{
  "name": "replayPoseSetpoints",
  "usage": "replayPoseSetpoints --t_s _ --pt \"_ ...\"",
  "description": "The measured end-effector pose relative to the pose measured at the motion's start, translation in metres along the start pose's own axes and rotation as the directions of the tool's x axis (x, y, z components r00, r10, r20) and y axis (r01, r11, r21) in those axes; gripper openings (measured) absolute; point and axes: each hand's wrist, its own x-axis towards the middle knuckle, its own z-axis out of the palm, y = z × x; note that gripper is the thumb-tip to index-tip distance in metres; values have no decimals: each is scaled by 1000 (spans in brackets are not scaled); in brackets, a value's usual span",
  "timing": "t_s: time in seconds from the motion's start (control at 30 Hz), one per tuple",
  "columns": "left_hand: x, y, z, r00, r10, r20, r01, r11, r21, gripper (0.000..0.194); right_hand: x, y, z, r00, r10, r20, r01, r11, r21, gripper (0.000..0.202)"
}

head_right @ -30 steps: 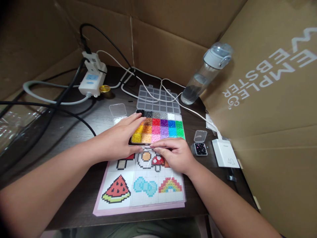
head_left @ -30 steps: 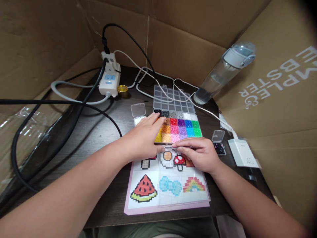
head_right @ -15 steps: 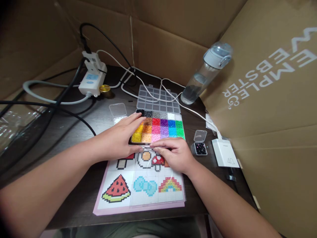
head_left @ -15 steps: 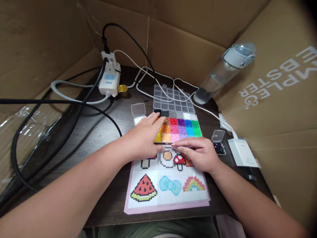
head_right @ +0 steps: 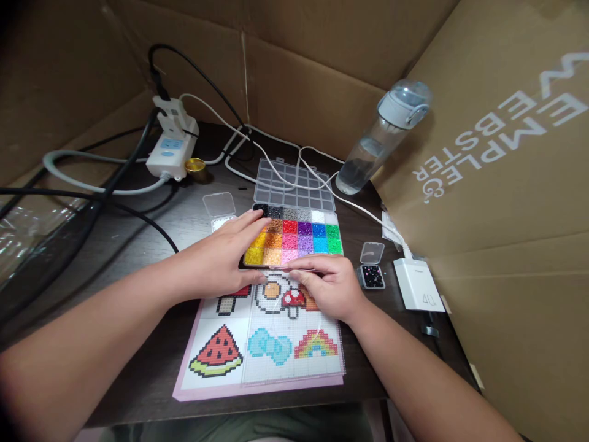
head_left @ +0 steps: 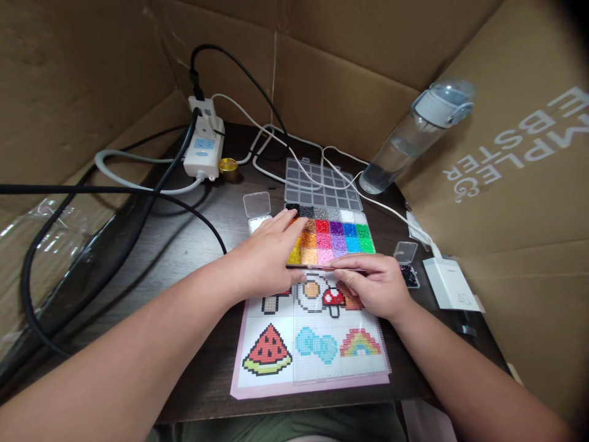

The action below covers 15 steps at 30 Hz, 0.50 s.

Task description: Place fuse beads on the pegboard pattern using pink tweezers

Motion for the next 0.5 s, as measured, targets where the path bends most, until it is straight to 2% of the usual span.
replayPoseSetpoints --t_s 0.33,0.5 --pt "0 0 0 1000 -2 2 2 1000 -13 98 1 1 0 997 70 -35 -69 998 14 11" --pt "1 0 0 1000 -1 1 1 1000 -14 98 0 1 2 991 129 -34 -126 988 87 12"
